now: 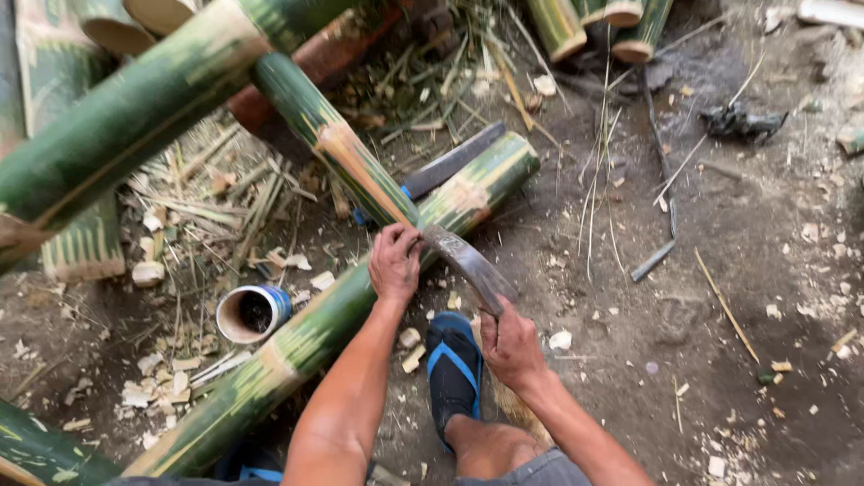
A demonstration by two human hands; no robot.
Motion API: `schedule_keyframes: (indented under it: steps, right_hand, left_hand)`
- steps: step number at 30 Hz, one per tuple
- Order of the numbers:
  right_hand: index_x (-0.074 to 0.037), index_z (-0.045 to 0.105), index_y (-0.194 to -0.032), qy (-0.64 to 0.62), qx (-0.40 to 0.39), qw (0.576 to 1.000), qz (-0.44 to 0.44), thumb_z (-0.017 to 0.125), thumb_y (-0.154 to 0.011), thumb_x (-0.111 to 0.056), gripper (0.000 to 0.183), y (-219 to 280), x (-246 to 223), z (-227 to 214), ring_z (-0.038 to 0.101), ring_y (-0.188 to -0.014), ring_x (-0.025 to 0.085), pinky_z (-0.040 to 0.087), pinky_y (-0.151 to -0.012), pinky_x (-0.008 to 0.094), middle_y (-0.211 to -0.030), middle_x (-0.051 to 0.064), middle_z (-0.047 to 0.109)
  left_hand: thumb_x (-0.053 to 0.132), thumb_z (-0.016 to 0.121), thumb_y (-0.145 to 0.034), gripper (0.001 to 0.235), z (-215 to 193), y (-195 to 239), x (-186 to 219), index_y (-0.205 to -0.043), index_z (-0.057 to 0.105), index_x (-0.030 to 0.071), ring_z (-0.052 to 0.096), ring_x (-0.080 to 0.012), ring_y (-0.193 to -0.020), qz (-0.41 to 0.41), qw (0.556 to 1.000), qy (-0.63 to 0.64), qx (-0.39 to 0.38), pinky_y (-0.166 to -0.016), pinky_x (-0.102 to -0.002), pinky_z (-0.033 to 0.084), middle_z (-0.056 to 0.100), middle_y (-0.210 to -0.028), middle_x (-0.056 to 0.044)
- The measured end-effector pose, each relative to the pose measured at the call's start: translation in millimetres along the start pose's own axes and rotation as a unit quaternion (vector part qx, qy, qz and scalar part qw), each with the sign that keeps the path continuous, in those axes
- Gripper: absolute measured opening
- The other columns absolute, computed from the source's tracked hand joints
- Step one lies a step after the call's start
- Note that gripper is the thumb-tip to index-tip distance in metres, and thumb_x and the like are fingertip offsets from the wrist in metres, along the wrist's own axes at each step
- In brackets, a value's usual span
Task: The person works with bamboo poles in an outdoor workshop. They use a hammer to split a bamboo pole, then measure and mark another pole with a tape measure and pencil. The person also handles and stacks cut bamboo sections.
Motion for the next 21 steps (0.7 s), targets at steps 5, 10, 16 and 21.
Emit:
schedule_keyframes:
  steps: [5,10,16,21]
  right_hand:
    - [-0.005,0.050,-0.116,0.065,-0.062,0.993,0.074,0.056,-0.102,-0.021,0.023,-7.7,24.1,18.3,0.067,-0.071,0.049,0.053,-0.060,0.058,-0.078,0.025,0.069]
    - [-0.002,0.050,-0.114,0.029,-0.030,0.998,0.050,0.054,-0.097,-0.016,0.023,-1.4,35.0,21.7,0.068,-0.067,0.048,0.052,-0.055,0.057,-0.075,0.027,0.067]
    - [-0.004,0.053,-0.108,0.141,-0.102,0.982,0.076,0.060,-0.102,-0.021,0.020,-23.2,24.6,14.2,0.067,-0.070,0.046,0.054,-0.059,0.055,-0.079,0.024,0.072]
    - [-0.004,0.051,-0.121,-0.051,-0.038,0.998,-0.011,0.043,-0.107,-0.018,0.022,-26.5,6.9,-5.0,0.073,-0.071,0.041,0.062,-0.059,0.045,-0.091,0.029,0.071]
  left_hand:
    - [0.016,0.082,-0.079,0.024,5.4,-3.5,-3.5,-0.100,0.072,0.020,0.062,-0.0279,-0.101,0.007,1.000,-0.002,0.013,-0.082,-0.043,0.052,0.062,-0.107,-0.001]
    - [0.019,0.080,-0.084,0.015,3.3,-2.8,0.1,-0.098,0.075,0.022,0.062,-0.0273,-0.099,-0.004,1.000,-0.010,0.001,-0.083,-0.043,0.052,0.064,-0.105,0.001]
    - [0.022,0.077,-0.088,0.011,1.7,-12.2,-1.4,-0.099,0.075,0.020,0.063,-0.0289,-0.104,0.018,1.000,-0.010,-0.005,-0.087,-0.043,0.052,0.065,-0.110,-0.002]
    - [0.006,0.062,-0.095,0.034,1.7,-8.0,-2.8,-0.126,0.066,0.020,0.065,-0.0313,-0.111,-0.036,0.998,0.045,0.030,-0.092,-0.043,0.053,0.065,-0.123,-0.006]
Point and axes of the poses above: each hand's wrist, its own y-axis away from the middle knuckle, its own z-axis out of the palm, x = y × z, the point moved 1 cm from there along -y, towards the middle knuckle
